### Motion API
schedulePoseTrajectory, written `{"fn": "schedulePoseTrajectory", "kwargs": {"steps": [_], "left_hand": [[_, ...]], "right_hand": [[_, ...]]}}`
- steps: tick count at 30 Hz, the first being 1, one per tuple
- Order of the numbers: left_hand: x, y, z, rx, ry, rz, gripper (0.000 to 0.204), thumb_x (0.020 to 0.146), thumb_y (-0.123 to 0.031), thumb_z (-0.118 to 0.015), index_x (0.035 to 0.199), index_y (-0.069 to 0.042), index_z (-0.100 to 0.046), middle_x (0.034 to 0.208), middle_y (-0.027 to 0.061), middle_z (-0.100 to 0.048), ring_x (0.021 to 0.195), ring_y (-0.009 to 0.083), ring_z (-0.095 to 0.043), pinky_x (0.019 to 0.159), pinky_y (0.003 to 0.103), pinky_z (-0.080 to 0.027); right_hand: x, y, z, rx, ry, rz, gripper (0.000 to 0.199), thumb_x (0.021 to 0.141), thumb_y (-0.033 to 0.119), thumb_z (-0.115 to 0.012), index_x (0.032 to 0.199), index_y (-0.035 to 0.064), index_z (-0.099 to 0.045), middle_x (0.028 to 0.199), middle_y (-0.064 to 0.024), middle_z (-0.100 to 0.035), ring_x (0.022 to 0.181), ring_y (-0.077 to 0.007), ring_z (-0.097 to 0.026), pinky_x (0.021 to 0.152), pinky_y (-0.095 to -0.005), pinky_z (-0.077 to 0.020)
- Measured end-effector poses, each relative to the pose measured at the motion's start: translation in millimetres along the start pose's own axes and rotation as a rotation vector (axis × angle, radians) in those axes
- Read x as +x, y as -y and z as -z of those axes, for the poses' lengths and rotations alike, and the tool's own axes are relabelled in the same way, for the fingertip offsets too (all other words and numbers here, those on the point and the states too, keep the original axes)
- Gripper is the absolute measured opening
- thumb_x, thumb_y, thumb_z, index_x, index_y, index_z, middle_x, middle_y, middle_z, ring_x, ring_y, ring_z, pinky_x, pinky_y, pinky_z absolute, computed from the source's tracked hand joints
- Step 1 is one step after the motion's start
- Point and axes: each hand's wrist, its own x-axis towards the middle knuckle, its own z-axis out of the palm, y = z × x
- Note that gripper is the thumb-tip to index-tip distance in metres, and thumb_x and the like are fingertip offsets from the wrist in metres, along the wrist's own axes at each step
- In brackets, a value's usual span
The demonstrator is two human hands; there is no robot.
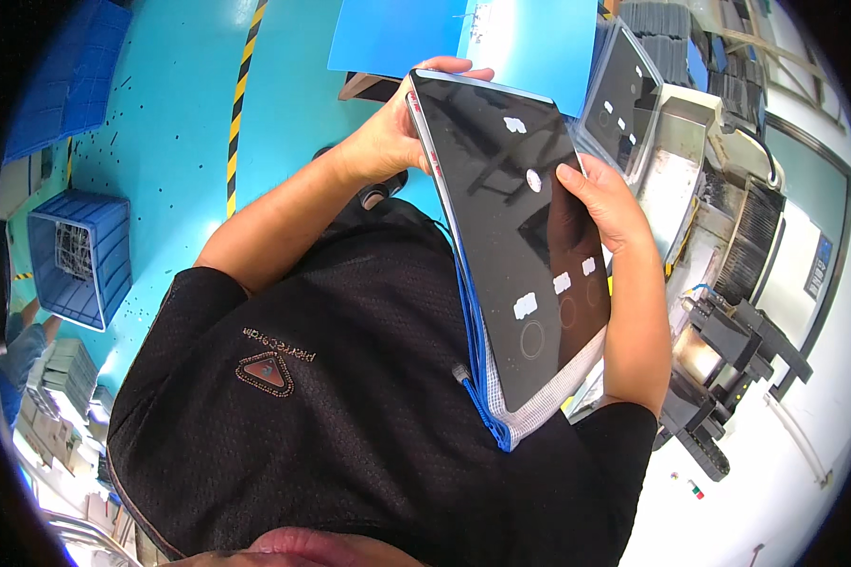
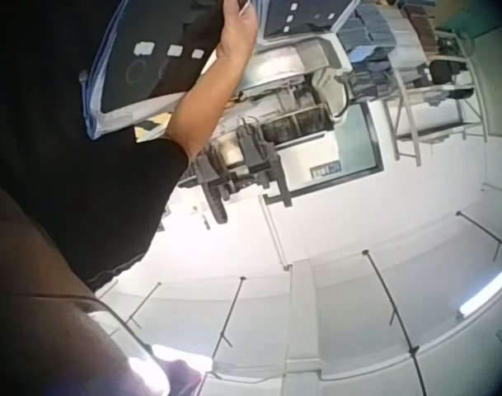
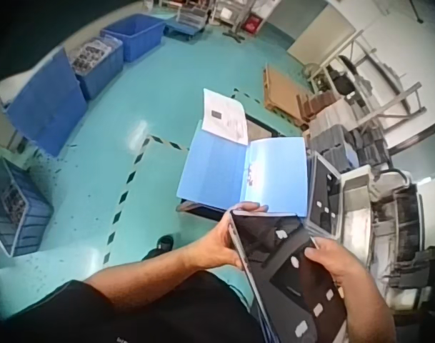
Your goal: The person peels a film from a black panel, places the panel on a stack, and then flips through a blue binder. They then remove another panel from a bag and measure it using a caliper.
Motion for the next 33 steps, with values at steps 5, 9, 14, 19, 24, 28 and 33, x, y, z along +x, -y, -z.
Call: {"fn": "schedulePoseTrajectory", "kwargs": {"steps": [5,9,14,19,24,28,33], "left_hand": [[-0.4,-1.1,-2.5,-0.008,0.01,-0.002,0.112,0.06,-0.013,-0.095,0.149,-0.011,-0.027,0.151,0.0091,-0.037,0.139,0.024,-0.038,0.113,0.043,-0.037],[-4.5,-3.1,-3.1,0.016,0.029,0.009,0.114,0.061,-0.006,-0.093,0.15,-0.015,-0.023,0.148,0.0101,-0.039,0.136,0.0252,-0.041,0.11,0.045,-0.04],[-9.2,-8.0,-2.7,0.033,0.076,0.051,0.115,0.063,-0.002,-0.091,0.152,-0.018,-0.02,0.143,0.0117,-0.044,0.13,0.0259,-0.047,0.107,0.046,-0.044],[-12.5,-11.0,-9.9,0.079,0.086,0.069,0.115,0.066,-0.001,-0.09,0.152,-0.018,-0.017,0.14,0.0122,-0.047,0.13,0.0242,-0.048,0.106,0.045,-0.044],[-15.1,-12.9,-18.4,0.263,0.127,0.003,0.115,0.066,0.001,-0.089,0.153,-0.017,-0.016,0.14,0.013,-0.048,0.127,0.0238,-0.051,0.105,0.044,-0.045],[-19.9,-12.2,-25.5,0.277,0.104,0.059,0.125,0.059,-0.003,-0.094,0.154,-0.015,-0.015,0.147,0.0092,-0.038,0.132,0.021,-0.046,0.108,0.042,-0.045],[-25.5,-11.6,-30.2,0.419,0.119,-0.047,0.115,0.066,0.002,-0.089,0.153,-0.015,-0.017,0.145,0.0132,-0.041,0.123,0.0234,-0.054,0.102,0.042,-0.047]], "right_hand": [[1.3,9.6,5.2,-0.065,-0.036,0.05,0.05,0.09,0.036,-0.073,0.123,0.0006,-0.06,0.108,-0.002,-0.067,0.097,-0.0095,-0.06,0.089,-0.0254,-0.0467],[0.5,22.8,10.6,-0.136,-0.06,0.048,0.051,0.088,0.037,-0.075,0.122,0.001,-0.061,0.106,-0.0018,-0.067,0.094,-0.0089,-0.06,0.087,-0.0252,-0.0477],[-1.2,35.4,14.9,-0.196,-0.072,0.054,0.052,0.087,0.036,-0.076,0.121,0.0008,-0.061,0.105,-0.0017,-0.067,0.094,-0.0087,-0.061,0.086,-0.025,-0.0478],[1.5,40.2,20.2,-0.249,-0.05,0.092,0.058,0.085,0.036,-0.078,0.126,0.0009,-0.059,0.111,-0.0033,-0.066,0.099,-0.0105,-0.06,0.091,-0.0269,-0.0467],[2.6,41.5,26.6,-0.321,-0.086,0.164,0.06,0.084,0.035,-0.079,0.129,0.0009,-0.057,0.116,-0.0036,-0.065,0.105,-0.012,-0.059,0.095,-0.0285,-0.0453],[0.0,43.2,27.1,-0.354,-0.079,0.203,0.061,0.083,0.033,-0.079,0.131,0.0009,-0.056,0.119,-0.0039,-0.064,0.108,-0.0121,-0.058,0.097,-0.0286,-0.0444],[-5.2,43.5,23.7,-0.347,-0.09,0.254,0.064,0.083,0.032,-0.079,0.133,0.0008,-0.055,0.122,-0.0041,-0.063,0.111,-0.0127,-0.057,0.1,-0.029,-0.0428]]}}
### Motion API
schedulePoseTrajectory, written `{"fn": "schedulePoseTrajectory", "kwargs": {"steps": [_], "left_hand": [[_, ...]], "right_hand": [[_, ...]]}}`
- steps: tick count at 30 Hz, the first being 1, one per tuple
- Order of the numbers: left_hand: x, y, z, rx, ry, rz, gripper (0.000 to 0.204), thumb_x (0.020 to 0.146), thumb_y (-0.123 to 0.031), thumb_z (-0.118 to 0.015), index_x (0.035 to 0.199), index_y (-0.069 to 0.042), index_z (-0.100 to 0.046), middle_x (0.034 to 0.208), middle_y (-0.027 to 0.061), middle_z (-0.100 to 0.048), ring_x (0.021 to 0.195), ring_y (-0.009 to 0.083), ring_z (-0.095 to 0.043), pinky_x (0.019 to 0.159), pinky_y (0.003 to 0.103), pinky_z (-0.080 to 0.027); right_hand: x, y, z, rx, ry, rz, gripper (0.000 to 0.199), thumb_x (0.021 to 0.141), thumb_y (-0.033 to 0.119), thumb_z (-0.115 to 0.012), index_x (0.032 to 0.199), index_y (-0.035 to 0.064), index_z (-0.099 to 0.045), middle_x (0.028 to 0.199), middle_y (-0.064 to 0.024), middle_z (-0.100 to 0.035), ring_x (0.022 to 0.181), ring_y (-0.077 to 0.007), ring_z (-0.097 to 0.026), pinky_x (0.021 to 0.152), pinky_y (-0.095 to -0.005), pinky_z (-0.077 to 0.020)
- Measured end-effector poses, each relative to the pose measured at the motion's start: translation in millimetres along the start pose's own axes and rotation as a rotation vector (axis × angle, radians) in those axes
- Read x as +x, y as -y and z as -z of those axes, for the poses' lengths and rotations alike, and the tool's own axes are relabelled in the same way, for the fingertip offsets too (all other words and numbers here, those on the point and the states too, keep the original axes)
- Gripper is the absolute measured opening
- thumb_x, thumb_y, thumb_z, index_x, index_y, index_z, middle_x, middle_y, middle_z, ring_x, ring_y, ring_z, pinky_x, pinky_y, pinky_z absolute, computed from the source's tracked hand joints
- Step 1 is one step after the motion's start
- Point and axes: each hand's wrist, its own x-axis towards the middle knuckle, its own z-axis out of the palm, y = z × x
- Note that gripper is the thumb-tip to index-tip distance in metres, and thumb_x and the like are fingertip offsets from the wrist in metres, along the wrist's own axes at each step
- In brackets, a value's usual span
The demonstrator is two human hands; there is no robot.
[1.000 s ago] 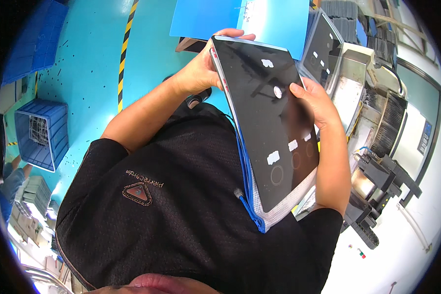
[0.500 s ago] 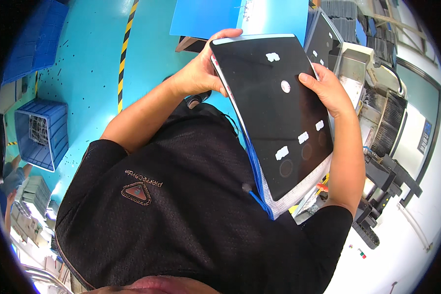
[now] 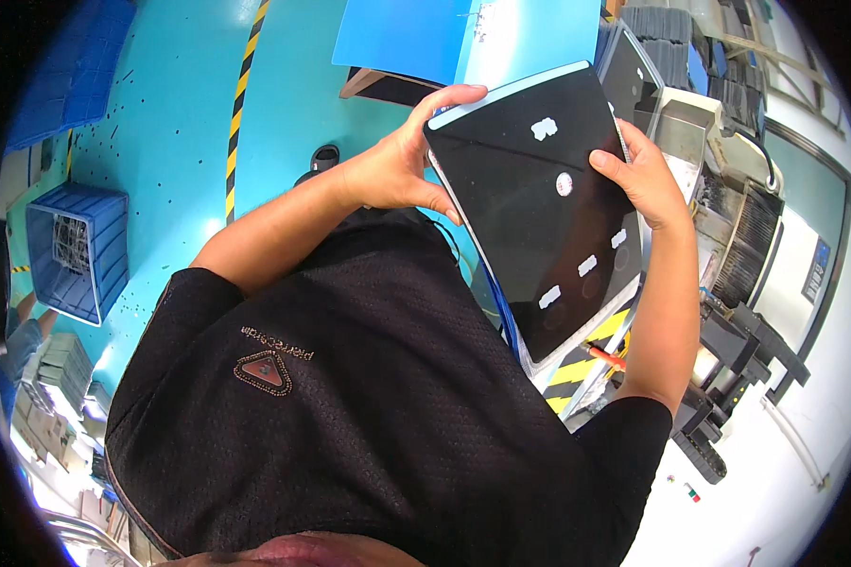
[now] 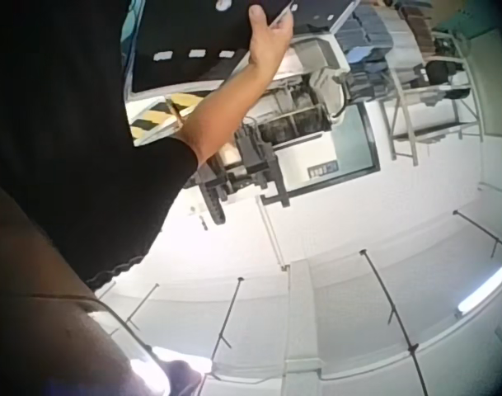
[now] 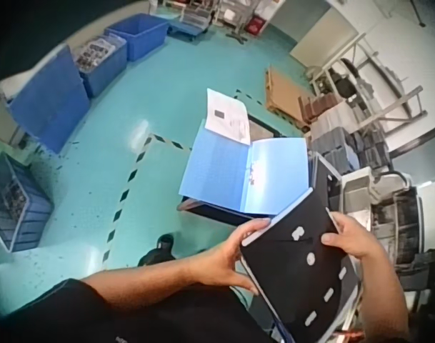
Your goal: The person peels a film from a black panel, places the panel on a stack, and then flips through a blue binder. They then remove another panel from a bag and measure it using a caliper.
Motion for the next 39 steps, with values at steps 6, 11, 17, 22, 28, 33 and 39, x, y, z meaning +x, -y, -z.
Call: {"fn": "schedulePoseTrajectory", "kwargs": {"steps": [6,11,17,22,28,33,39], "left_hand": [[-1.7,-0.2,-2.8,-0.037,0.005,0.01,0.114,0.065,0.001,-0.09,0.153,-0.013,-0.018,0.147,0.0118,-0.037,0.124,0.0232,-0.054,0.101,0.042,-0.048],[-2.4,-0.6,-8.0,-0.103,-0.005,0.03,0.113,0.064,-0.002,-0.091,0.152,-0.012,-0.02,0.149,0.0104,-0.035,0.121,0.022,-0.055,0.1,0.041,-0.048],[-7.2,-3.2,-11.7,0.024,-0.019,0.065,0.11,0.062,-0.007,-0.093,0.15,-0.013,-0.028,0.151,0.0079,-0.032,0.117,0.0208,-0.054,0.098,0.04,-0.049],[-10.9,-4.2,-10.2,0.067,-0.022,0.001,0.108,0.061,-0.008,-0.093,0.149,-0.015,-0.03,0.153,0.0086,-0.029,0.122,0.0232,-0.05,0.097,0.041,-0.049],[-14.1,-5.0,-9.8,0.081,-0.013,0.013,0.108,0.062,-0.008,-0.093,0.149,-0.015,-0.029,0.154,0.0102,-0.028,0.133,0.027,-0.044,0.103,0.043,-0.047],[-14.7,-4.5,-9.2,0.05,-0.008,0.043,0.108,0.061,-0.006,-0.092,0.148,-0.015,-0.03,0.154,0.0107,-0.027,0.134,0.027,-0.043,0.103,0.043,-0.046],[-10.8,0.9,-10.1,-0.098,-0.053,0.037,0.107,0.065,0.0,-0.089,0.149,-0.014,-0.024,0.143,0.0139,-0.041,0.124,0.0239,-0.053,0.101,0.043,-0.048]], "right_hand": [[-1.4,-5.8,-1.0,0.006,0.007,-0.007,0.067,0.082,0.031,-0.079,0.136,0.0005,-0.053,0.125,-0.0045,-0.061,0.116,-0.0138,-0.054,0.104,-0.0303,-0.0396],[0.2,-16.2,-4.3,0.041,0.038,-0.02,0.07,0.082,0.032,-0.08,0.138,0.0004,-0.052,0.129,-0.0057,-0.06,0.12,-0.0146,-0.052,0.106,-0.031,-0.0377],[3.7,-33.1,-12.9,0.107,0.099,-0.046,0.07,0.082,0.032,-0.08,0.138,0.0013,-0.051,0.124,-0.0043,-0.061,0.119,-0.0147,-0.053,0.106,-0.0308,-0.0374],[8.0,-43.5,-17.0,0.16,0.139,-0.056,0.066,0.082,0.031,-0.08,0.135,0.0031,-0.052,0.121,-0.0025,-0.061,0.116,-0.0136,-0.054,0.105,-0.0303,-0.0384],[5.7,-41.8,-20.5,0.184,0.12,-0.024,0.069,0.082,0.031,-0.081,0.137,0.0023,-0.051,0.123,-0.0032,-0.061,0.119,-0.0148,-0.054,0.106,-0.0309,-0.0371],[2.3,-35.2,-21.4,0.161,0.118,-0.06,0.07,0.082,0.031,-0.08,0.138,0.0015,-0.05,0.127,-0.0046,-0.06,0.121,-0.0157,-0.053,0.108,-0.0313,-0.0359],[5.4,-39.9,-24.5,0.201,0.156,-0.088,0.063,0.087,0.033,-0.076,0.136,0.0007,-0.052,0.123,-0.0041,-0.062,0.115,-0.0135,-0.055,0.103,-0.0292,-0.0399]]}}
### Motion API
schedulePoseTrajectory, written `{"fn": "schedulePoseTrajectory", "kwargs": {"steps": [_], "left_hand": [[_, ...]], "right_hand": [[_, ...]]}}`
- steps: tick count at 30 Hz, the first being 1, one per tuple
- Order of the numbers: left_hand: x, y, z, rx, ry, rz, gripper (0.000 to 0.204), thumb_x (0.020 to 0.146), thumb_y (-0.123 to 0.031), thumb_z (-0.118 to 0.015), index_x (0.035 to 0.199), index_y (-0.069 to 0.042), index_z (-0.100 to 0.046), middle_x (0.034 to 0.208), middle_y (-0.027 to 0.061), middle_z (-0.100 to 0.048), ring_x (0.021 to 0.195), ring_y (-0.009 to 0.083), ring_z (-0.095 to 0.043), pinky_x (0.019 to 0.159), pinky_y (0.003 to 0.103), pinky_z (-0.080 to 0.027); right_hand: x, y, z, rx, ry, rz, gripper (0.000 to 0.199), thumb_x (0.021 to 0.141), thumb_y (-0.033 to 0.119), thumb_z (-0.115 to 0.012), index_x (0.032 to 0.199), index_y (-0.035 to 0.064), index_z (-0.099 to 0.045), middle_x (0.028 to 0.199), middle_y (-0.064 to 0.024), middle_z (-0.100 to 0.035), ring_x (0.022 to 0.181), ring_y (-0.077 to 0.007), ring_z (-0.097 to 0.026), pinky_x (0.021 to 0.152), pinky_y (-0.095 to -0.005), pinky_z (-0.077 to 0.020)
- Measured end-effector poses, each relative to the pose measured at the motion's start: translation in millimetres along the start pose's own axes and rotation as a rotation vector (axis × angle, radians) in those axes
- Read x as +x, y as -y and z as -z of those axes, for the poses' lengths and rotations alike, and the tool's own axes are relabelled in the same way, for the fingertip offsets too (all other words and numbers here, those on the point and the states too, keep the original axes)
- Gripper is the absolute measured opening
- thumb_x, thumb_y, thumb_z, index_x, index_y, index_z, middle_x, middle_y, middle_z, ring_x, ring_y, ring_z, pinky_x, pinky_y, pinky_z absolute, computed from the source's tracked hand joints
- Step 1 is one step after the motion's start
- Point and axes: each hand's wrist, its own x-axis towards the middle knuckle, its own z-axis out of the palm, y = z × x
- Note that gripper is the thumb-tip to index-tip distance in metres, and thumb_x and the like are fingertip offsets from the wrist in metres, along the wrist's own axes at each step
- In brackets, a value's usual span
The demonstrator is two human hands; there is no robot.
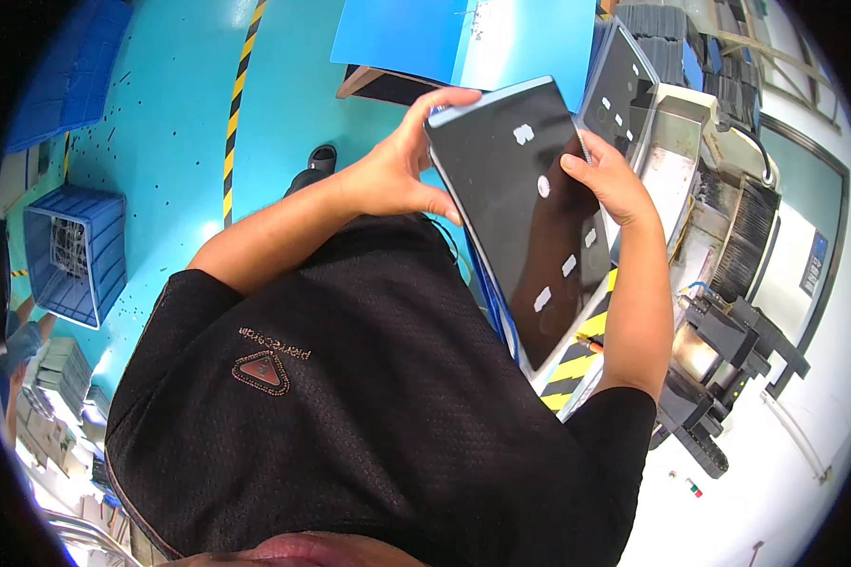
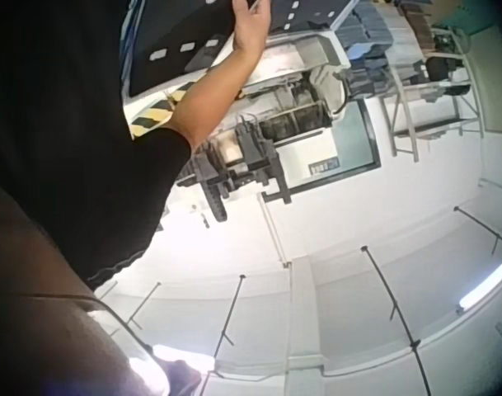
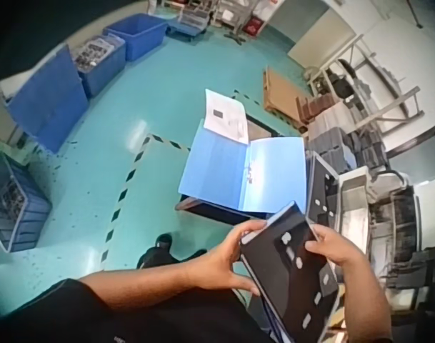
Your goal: The person peels a film from a black panel, places the panel on a stack, and then flips through a blue binder. They then remove another panel from a bag and measure it using a caliper.
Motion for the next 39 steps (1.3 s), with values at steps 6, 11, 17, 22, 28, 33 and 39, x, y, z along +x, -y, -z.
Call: {"fn": "schedulePoseTrajectory", "kwargs": {"steps": [6,11,17,22,28,33,39], "left_hand": [[6.9,9.0,12.7,-0.341,-0.139,0.171,0.108,0.071,-0.01,-0.088,0.152,-0.013,-0.017,0.139,0.0129,-0.046,0.129,0.0266,-0.049,0.107,0.043,-0.043],[5.4,18.6,20.6,-0.296,-0.178,0.171,0.116,0.071,-0.022,-0.09,0.155,-0.013,-0.011,0.143,0.0141,-0.043,0.135,0.0284,-0.042,0.111,0.044,-0.037],[4.2,26.1,21.0,-0.363,-0.204,0.137,0.11,0.077,-0.016,-0.085,0.156,-0.01,-0.009,0.134,0.0168,-0.047,0.114,0.0246,-0.056,0.098,0.04,-0.048],[4.5,24.2,27.0,-0.45,-0.12,0.176,0.121,0.073,-0.017,-0.088,0.157,-0.012,0.0,0.149,0.0146,-0.035,0.138,0.0291,-0.038,0.113,0.046,-0.035],[5.0,20.4,31.8,-0.465,-0.083,0.233,0.117,0.078,-0.009,-0.082,0.158,-0.013,0.003,0.151,0.0149,-0.035,0.131,0.0292,-0.048,0.109,0.046,-0.042],[5.3,15.9,34.0,-0.557,-0.075,0.288,0.114,0.079,-0.005,-0.079,0.158,-0.015,0.002,0.151,0.0132,-0.035,0.129,0.0285,-0.051,0.106,0.048,-0.044],[7.1,15.4,34.4,-0.573,-0.092,0.303,0.112,0.079,-0.004,-0.078,0.158,-0.018,0.0,0.15,0.0114,-0.036,0.129,0.0283,-0.051,0.105,0.05,-0.045]], "right_hand": [[12.7,-15.9,-1.7,-0.037,0.034,-0.133,0.055,0.095,0.039,-0.066,0.132,0.0002,-0.055,0.115,-0.0023,-0.064,0.106,-0.0102,-0.056,0.098,-0.0277,-0.0425],[18.5,-24.8,-3.4,-0.069,-0.034,-0.235,0.047,0.097,0.041,-0.061,0.124,0.002,-0.06,0.11,0.0002,-0.064,0.102,-0.0089,-0.054,0.095,-0.0263,-0.042],[19.4,-20.9,0.0,-0.104,0.0,-0.22,0.049,0.096,0.047,-0.062,0.118,0.0033,-0.061,0.101,0.0001,-0.063,0.094,-0.0086,-0.055,0.086,-0.0262,-0.0453],[20.0,-13.7,0.3,-0.145,-0.03,-0.233,0.051,0.094,0.047,-0.064,0.119,0.0029,-0.062,0.101,-0.0006,-0.064,0.092,-0.0094,-0.057,0.084,-0.0266,-0.0468],[18.6,-7.5,1.0,-0.171,-0.057,-0.24,0.057,0.093,0.049,-0.065,0.122,0.0008,-0.06,0.104,-0.0036,-0.065,0.094,-0.0114,-0.058,0.085,-0.0267,-0.0471],[19.9,-6.9,1.4,-0.185,-0.08,-0.257,0.058,0.092,0.05,-0.065,0.122,0.0001,-0.06,0.104,-0.0046,-0.065,0.094,-0.0119,-0.058,0.084,-0.0269,-0.0475],[20.7,-6.4,-0.1,-0.164,-0.077,-0.269,0.056,0.093,0.049,-0.064,0.119,0.0,-0.061,0.1,-0.004,-0.066,0.088,-0.0111,-0.059,0.08,-0.0267,-0.0488]]}}
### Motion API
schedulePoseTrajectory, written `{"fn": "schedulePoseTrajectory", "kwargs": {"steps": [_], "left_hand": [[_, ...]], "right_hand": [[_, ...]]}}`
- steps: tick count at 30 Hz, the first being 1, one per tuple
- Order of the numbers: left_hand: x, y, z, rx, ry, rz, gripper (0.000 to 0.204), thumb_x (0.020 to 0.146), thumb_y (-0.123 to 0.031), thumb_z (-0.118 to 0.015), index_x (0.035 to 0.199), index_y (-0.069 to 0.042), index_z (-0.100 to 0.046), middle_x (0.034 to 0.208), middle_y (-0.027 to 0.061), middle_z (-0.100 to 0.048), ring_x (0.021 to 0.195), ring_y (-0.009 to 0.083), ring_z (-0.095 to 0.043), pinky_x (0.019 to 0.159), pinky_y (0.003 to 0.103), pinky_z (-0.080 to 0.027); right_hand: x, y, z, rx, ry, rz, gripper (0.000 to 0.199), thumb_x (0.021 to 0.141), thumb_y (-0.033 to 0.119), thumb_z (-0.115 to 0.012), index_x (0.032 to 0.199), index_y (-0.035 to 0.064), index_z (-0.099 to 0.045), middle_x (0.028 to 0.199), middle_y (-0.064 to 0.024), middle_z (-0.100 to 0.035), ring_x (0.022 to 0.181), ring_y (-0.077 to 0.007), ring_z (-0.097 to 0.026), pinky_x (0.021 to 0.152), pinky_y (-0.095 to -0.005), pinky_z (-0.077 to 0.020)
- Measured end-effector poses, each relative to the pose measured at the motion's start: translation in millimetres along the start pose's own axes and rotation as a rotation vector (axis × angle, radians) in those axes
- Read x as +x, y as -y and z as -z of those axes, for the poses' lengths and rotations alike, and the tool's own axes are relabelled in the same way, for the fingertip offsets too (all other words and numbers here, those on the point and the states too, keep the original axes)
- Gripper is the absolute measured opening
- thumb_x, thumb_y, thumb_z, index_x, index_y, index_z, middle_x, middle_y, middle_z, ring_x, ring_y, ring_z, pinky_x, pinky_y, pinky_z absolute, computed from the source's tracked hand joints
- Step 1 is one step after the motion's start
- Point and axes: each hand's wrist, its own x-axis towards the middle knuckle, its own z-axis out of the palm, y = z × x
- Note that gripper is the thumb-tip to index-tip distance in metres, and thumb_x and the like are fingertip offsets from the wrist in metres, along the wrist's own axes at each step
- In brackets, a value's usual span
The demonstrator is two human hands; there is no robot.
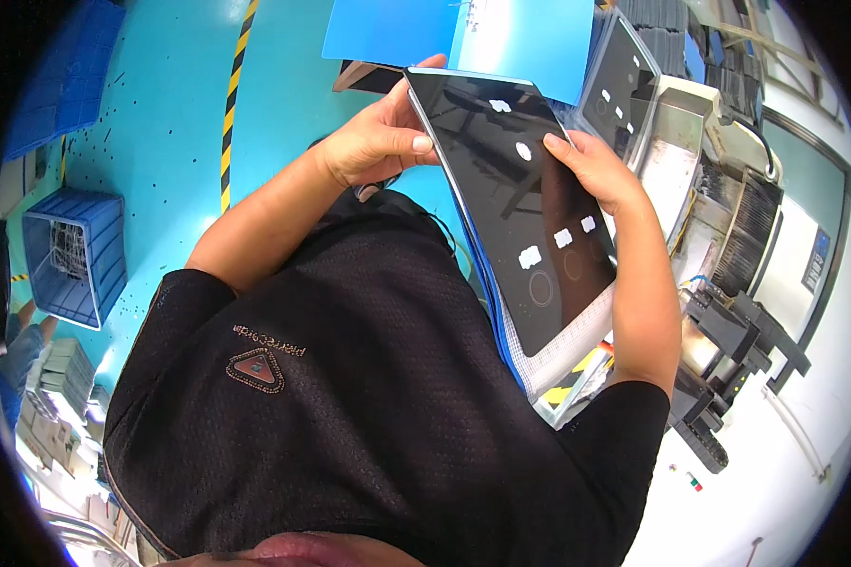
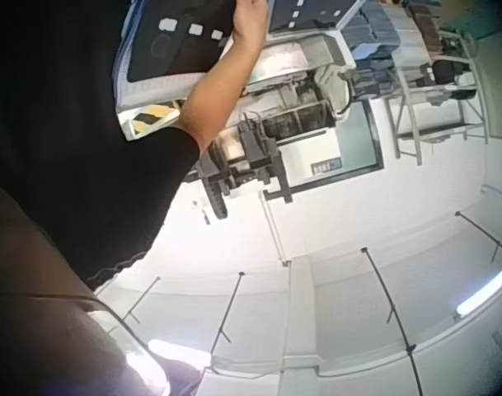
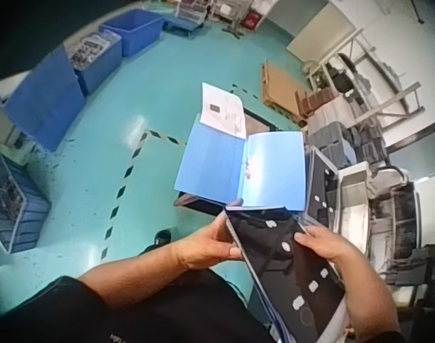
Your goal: The person peels a film from a black panel, places the panel on a stack, and then flips through a blue binder. They then remove another panel from a bag and measure it using a caliper.
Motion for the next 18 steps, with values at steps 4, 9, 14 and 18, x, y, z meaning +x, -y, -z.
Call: {"fn": "schedulePoseTrajectory", "kwargs": {"steps": [4,9,14,18], "left_hand": [[1.3,0.9,1.0,0.002,-0.012,0.002,0.111,0.079,-0.005,-0.078,0.158,-0.018,-0.001,0.15,0.0115,-0.036,0.129,0.0284,-0.052,0.104,0.05,-0.045],[1.8,-0.5,2.4,-0.011,-0.003,-0.005,0.108,0.081,-0.008,-0.078,0.158,-0.018,-0.003,0.147,0.0133,-0.037,0.124,0.0277,-0.053,0.103,0.049,-0.046],[2.6,-1.7,3.3,-0.001,-0.014,-0.018,0.103,0.083,-0.011,-0.077,0.157,-0.019,-0.006,0.14,0.0143,-0.042,0.115,0.0256,-0.056,0.099,0.048,-0.046],[4.0,-1.4,4.1,-0.002,-0.023,-0.033,0.101,0.084,-0.013,-0.078,0.157,-0.018,-0.009,0.134,0.0137,-0.047,0.113,0.0246,-0.056,0.095,0.044,-0.048]], "right_hand": [[0.5,-1.6,-1.3,0.007,0.017,-0.008,0.052,0.094,0.049,-0.063,0.114,0.0015,-0.063,0.096,-0.0024,-0.065,0.085,-0.0098,-0.059,0.077,-0.0264,-0.0487],[3.6,-4.9,-2.4,-0.005,-0.021,-0.018,0.049,0.094,0.05,-0.063,0.108,0.0033,-0.063,0.091,-0.0013,-0.064,0.083,-0.0097,-0.058,0.075,-0.0265,-0.0481],[4.7,-6.3,-5.9,0.04,-0.005,-0.029,0.048,0.095,0.051,-0.062,0.105,0.0044,-0.063,0.089,-0.0006,-0.063,0.082,-0.0094,-0.057,0.075,-0.0268,-0.0479],[4.1,-7.6,-9.2,0.046,-0.001,-0.008,0.047,0.096,0.05,-0.06,0.106,0.0044,-0.063,0.091,-0.0007,-0.063,0.083,-0.0097,-0.057,0.077,-0.0267,-0.048]]}}
